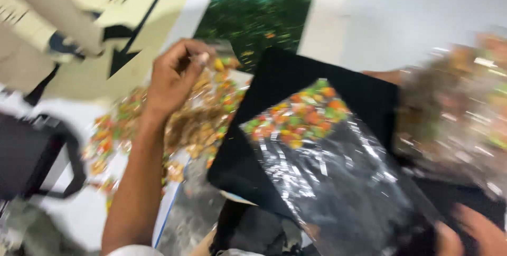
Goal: Manually placing small, individually wrapped snack packets into a larger plastic bag and arranging them neatly.
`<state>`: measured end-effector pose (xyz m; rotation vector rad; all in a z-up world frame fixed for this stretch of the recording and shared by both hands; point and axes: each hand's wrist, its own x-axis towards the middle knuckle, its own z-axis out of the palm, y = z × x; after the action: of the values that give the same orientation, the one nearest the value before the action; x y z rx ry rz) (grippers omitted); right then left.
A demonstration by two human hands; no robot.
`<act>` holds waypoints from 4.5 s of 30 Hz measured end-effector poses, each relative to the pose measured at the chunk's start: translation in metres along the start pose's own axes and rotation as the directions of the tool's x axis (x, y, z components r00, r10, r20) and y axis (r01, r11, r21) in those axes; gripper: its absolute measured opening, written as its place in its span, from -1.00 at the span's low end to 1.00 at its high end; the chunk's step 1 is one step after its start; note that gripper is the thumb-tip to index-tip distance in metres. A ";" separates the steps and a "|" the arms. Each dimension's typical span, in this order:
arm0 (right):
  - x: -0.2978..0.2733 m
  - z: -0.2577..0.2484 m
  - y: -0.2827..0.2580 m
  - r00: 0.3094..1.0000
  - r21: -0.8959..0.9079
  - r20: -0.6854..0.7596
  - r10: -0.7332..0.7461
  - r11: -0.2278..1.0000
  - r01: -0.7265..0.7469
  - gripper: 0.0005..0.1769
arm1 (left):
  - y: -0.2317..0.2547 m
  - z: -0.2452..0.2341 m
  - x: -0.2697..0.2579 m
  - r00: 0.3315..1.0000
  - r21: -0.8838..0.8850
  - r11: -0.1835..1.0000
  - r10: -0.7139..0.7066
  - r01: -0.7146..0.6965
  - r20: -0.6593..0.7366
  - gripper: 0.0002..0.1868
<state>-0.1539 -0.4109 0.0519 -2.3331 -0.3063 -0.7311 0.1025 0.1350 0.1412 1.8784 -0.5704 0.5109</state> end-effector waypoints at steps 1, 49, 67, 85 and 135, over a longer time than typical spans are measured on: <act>0.012 0.017 -0.030 0.999 -0.037 -0.041 0.017 0.999 -0.018 -0.63 | 0.019 0.026 0.003 0.999 -0.138 0.990 -0.013 0.020 0.053 -0.91; 0.138 0.165 -0.029 0.976 0.587 -0.192 0.107 0.809 0.027 -0.85 | 0.066 0.242 -0.028 0.947 -0.473 0.827 -0.209 0.304 0.243 -0.93; 0.136 0.168 -0.028 0.950 0.602 -0.278 0.138 0.796 0.061 -0.84 | 0.063 0.239 -0.027 0.941 -0.440 0.850 -0.167 0.289 0.295 -0.87; 0.137 0.162 -0.033 0.977 0.595 -0.173 0.128 0.804 0.000 -0.84 | 0.044 0.240 -0.029 0.964 -0.466 0.877 0.014 0.116 0.266 -0.89; 0.134 0.171 -0.027 0.977 0.643 -0.126 0.172 0.764 -0.052 -0.70 | 0.049 0.240 -0.026 0.951 -0.449 0.883 0.010 0.136 0.308 -0.88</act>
<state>0.0172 -0.2751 0.0370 -1.6069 -0.2763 -0.6425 0.0725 -0.1011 0.0779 1.5072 -0.7562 0.0234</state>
